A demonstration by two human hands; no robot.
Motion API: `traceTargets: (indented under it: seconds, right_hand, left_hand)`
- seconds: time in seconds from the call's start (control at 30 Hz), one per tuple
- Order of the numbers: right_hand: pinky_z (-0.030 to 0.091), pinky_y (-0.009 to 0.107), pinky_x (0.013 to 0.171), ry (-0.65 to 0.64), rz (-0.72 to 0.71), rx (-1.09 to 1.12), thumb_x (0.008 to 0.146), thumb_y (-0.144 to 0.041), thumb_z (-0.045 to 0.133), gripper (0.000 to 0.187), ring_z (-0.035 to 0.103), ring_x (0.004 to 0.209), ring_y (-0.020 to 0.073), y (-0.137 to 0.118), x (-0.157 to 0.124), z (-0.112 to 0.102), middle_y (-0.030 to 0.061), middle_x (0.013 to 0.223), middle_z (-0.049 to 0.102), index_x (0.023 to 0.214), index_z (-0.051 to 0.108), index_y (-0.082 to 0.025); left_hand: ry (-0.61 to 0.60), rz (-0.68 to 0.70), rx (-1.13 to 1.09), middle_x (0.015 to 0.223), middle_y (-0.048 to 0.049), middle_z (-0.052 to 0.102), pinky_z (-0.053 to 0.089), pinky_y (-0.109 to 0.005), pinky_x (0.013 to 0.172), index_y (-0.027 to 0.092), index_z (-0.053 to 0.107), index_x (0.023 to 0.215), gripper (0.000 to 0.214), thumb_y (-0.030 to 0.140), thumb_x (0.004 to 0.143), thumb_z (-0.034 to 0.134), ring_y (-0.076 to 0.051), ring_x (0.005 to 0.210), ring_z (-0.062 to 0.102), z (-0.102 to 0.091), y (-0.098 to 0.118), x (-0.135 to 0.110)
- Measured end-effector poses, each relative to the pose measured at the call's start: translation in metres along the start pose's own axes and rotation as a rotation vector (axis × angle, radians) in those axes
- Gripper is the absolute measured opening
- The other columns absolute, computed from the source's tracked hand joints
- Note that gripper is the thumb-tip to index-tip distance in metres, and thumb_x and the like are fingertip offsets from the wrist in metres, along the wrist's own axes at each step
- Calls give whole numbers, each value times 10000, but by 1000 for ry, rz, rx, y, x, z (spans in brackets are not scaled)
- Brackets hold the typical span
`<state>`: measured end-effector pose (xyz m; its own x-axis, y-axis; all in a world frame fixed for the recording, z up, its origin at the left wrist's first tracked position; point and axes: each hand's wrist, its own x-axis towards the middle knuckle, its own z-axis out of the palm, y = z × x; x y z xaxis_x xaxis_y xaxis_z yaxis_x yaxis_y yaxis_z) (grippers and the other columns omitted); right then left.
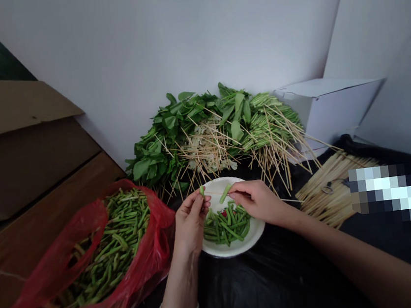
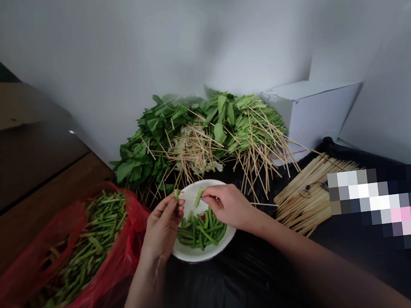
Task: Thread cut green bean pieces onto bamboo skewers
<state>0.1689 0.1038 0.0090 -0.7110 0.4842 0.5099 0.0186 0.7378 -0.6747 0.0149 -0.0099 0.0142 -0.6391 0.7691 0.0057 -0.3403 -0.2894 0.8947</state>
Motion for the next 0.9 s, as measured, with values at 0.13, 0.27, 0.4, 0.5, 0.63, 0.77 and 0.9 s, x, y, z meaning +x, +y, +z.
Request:
traceTargets:
  seconds: [0.13,0.27,0.4,0.5,0.63,0.77,0.9]
  right_hand:
    - [428,256,660,12,-4,-16,877,-204,504,180,589,697,133,1,1,2,7,804,683,883,683,-215]
    - [431,257,659,17,3,-25,873,-195,509,179,595,699,136,2,1,3,4,802,684,880,686,-216]
    - [438,256,678,17,-4,-19,873,-187,510,180,608,730,138,1,1,3,3,825,692,892,687,-217]
    - [443,258,700,18,-6,-23,873,-181,509,185,615,753,141,0,0,3,5,843,697,898,688,-219]
    - [446,263,705,14,-2,-27,880,-192,504,191,618,750,144,-2,0,2,10,839,698,899,691,-221]
    - [447,259,703,15,3,-27,879,-192,504,189,622,758,144,-2,0,2,10,852,702,905,689,-223]
    - [442,252,697,9,2,-34,880,-190,505,180,620,752,140,-2,0,2,7,845,701,888,683,-217]
  left_hand:
    - [3,11,-3,738,-31,717,476,-155,637,140,739,919,351,266,605,832,-57,632,601,-1,-1,1]
    - [21,8,-2,747,-37,725,481,-155,641,141,749,886,343,262,580,846,-61,641,608,0,-1,0]
    - [29,1,6,747,-47,732,485,-159,646,137,755,866,342,253,561,855,-64,645,612,1,0,0]
    - [44,14,3,750,-43,734,481,-159,649,145,758,866,343,234,550,858,-64,652,613,1,0,0]
    - [67,32,14,780,-42,738,481,-174,658,154,757,864,339,218,547,857,-71,667,616,1,-1,1]
    - [95,44,23,781,-34,736,478,-182,654,159,754,850,328,212,543,858,-72,661,615,1,0,1]
    - [104,47,15,782,-33,738,479,-183,657,160,754,846,331,214,537,861,-79,678,624,1,0,1]
